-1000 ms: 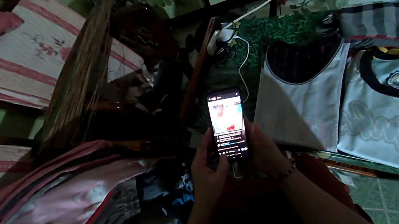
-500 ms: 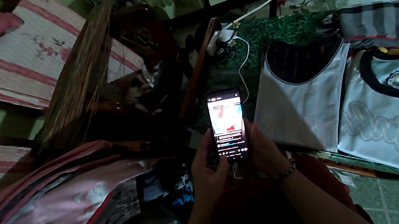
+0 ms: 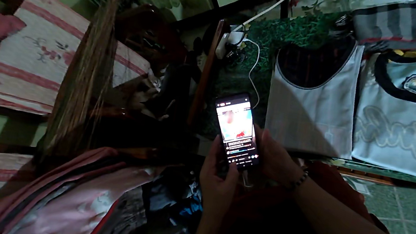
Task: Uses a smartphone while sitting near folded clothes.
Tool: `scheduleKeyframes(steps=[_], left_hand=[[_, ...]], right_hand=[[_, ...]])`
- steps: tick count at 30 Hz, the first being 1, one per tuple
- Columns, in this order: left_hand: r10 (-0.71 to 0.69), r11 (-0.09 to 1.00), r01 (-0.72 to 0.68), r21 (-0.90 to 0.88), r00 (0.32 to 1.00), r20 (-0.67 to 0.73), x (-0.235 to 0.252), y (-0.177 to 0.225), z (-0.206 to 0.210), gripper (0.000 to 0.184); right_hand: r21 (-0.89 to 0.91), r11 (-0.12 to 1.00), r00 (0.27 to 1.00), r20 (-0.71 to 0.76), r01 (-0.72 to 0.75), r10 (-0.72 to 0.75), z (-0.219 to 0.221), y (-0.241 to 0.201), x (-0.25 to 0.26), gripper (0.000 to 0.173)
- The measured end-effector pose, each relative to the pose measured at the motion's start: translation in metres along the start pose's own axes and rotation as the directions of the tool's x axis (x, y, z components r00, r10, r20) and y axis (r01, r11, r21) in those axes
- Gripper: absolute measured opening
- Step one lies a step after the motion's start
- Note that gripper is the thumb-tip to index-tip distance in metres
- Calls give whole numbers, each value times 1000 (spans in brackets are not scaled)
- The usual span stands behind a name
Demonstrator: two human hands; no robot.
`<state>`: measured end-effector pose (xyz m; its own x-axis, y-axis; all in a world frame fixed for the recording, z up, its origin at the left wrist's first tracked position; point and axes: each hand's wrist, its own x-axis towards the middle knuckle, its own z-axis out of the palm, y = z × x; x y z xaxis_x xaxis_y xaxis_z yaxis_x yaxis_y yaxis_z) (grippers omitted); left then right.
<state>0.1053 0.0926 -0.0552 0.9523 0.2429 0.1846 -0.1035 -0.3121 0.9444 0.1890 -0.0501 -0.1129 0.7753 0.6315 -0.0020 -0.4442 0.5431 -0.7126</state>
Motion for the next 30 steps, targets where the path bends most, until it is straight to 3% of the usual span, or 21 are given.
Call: scheduleKeyframes(steps=[10, 12, 15, 20, 24, 28, 30], left_hand=[[-6, 1000, 6, 7, 1000, 0, 0, 2, 0, 61], [-11, 1000, 11, 0, 1000, 1, 0, 2, 0, 61], [-11, 1000, 11, 12, 1000, -3, 0, 2, 0, 61], [-3, 1000, 3, 1, 1000, 8, 1, 2, 0, 61], [-7, 1000, 7, 16, 1000, 6, 1, 4, 0, 61], [1, 1000, -1, 23, 1000, -1, 1, 3, 0, 61], [6, 999, -6, 32, 1000, 0, 1, 3, 0, 60]], right_hand=[[49, 998, 1000, -11, -28, 28, 0, 0, 1, 62], [-55, 998, 999, -38, -13, 11, 1, -2, -1, 45], [-364, 931, 999, -28, 29, -42, -2, -3, -2, 47], [28, 1000, 1000, 2, -14, 14, -2, 1, 1, 68], [-18, 1000, 1000, -7, -15, 15, -1, 0, 0, 72], [-33, 999, 1000, -15, 1, -2, -1, 0, 0, 61], [-23, 1000, 1000, -14, -5, 5, -2, 1, 0, 67]])
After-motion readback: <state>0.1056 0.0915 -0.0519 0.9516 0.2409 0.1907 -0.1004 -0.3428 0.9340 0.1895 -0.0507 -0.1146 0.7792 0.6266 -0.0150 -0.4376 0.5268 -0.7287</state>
